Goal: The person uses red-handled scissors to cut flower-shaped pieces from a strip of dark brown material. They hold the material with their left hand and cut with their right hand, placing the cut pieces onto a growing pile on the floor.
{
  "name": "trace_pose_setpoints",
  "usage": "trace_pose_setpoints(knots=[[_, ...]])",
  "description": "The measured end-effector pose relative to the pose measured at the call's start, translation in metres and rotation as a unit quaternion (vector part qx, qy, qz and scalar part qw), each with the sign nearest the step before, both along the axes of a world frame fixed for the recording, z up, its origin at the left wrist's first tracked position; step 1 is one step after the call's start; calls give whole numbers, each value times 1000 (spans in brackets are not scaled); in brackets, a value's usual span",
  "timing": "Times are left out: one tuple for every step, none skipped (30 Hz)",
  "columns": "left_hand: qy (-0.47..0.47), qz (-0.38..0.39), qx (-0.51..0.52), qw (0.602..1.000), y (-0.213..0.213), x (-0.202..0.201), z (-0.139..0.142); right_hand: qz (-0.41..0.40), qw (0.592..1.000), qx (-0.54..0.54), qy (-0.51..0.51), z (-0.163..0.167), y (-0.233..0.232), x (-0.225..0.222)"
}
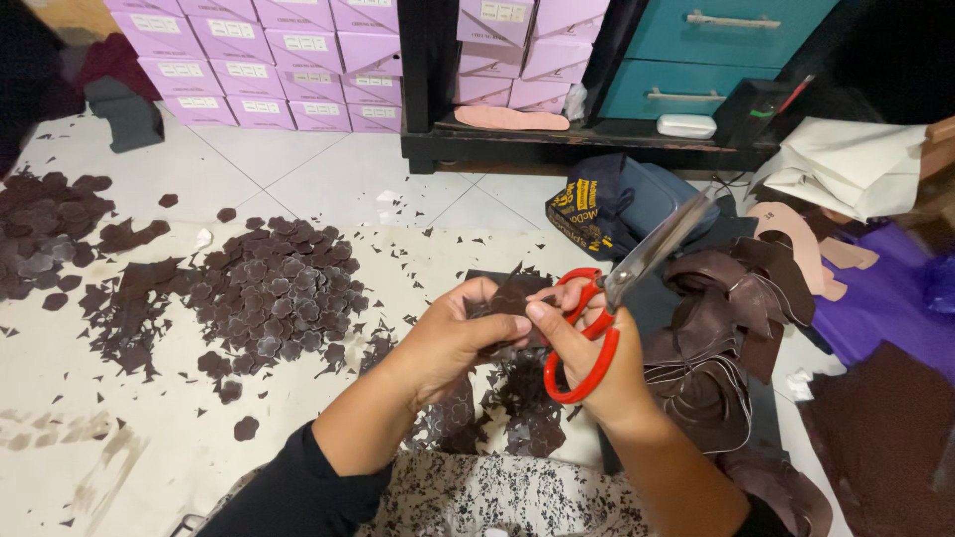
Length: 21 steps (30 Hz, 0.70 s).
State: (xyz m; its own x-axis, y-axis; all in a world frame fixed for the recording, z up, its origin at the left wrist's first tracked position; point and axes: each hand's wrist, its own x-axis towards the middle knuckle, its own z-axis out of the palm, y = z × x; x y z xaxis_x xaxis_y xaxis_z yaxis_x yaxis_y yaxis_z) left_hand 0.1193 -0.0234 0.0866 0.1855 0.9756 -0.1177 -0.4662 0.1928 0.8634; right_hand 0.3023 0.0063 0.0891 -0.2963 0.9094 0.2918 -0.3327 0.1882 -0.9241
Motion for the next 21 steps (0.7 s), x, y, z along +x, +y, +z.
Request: trace_pose_setpoints(knots=[[-14, 1, -21, 1000, -1, 2, 0, 1, 1000, 15, -12, 0, -1, 0], [-7, 9, -14, 1000, -2, 3, -1, -1, 1000, 7, -18, 0, -2, 0], [0, 17, -6, 1000, -3, 5, -1, -4, 1000, 0, -22, 1, -2, 1], [8, 23, 4, 1000, -3, 5, 0, -7, 1000, -6, -26, 1, -1, 1], [16, 30, 6, 999, -2, 5, 1, -15, 999, -13, -33, 1, -1, 1], [22, 37, 7, 999, -3, 5, 2, -22, 999, -22, -41, 1, -2, 1], [29, 45, 9, 999, -3, 3, 2, -28, 998, -30, -50, 1, -2, 2], [27, 72, 11, 997, -2, 0, 4, -29, 995, -36, -89, 1, -1, 3], [24, 100, 12, 995, -1, -4, 5, -29, 990, -42, -128, 1, -2, 3], [22, 127, 11, 992, -1, -7, 7, -29, 984, -50, -167, 1, -3, 4], [4, 142, 6, 990, 0, -11, 9, -5, 979, -34, -201, 1, -4, 3], [-13, 156, 1, 988, 0, -14, 11, 19, 972, -17, -234, 2, -5, 3], [-31, 171, -4, 985, 0, -16, 13, 42, 963, -1, -268, 3, -6, 3], [-31, 182, -8, 983, 0, -17, 15, 64, 954, -5, -293, 4, -7, 2], [-31, 192, -12, 981, 0, -18, 17, 86, 944, -8, -318, 5, -9, 0], [-32, 203, -17, 979, -1, -19, 19, 108, 933, -13, -343, 5, -11, -2], [-39, 204, -22, 978, -2, -18, 20, 126, 937, -14, -324, 6, -13, -3], [-46, 206, -28, 977, -2, -17, 21, 145, 941, -14, -304, 6, -15, -5], [-53, 207, -33, 976, -2, -16, 22, 163, 945, -15, -284, 7, -16, -6], [-63, 203, -33, 977, -3, -16, 21, 165, 940, -20, -299, 7, -16, -7], [-72, 199, -34, 977, -3, -16, 21, 167, 935, -24, -313, 7, -17, -7]])
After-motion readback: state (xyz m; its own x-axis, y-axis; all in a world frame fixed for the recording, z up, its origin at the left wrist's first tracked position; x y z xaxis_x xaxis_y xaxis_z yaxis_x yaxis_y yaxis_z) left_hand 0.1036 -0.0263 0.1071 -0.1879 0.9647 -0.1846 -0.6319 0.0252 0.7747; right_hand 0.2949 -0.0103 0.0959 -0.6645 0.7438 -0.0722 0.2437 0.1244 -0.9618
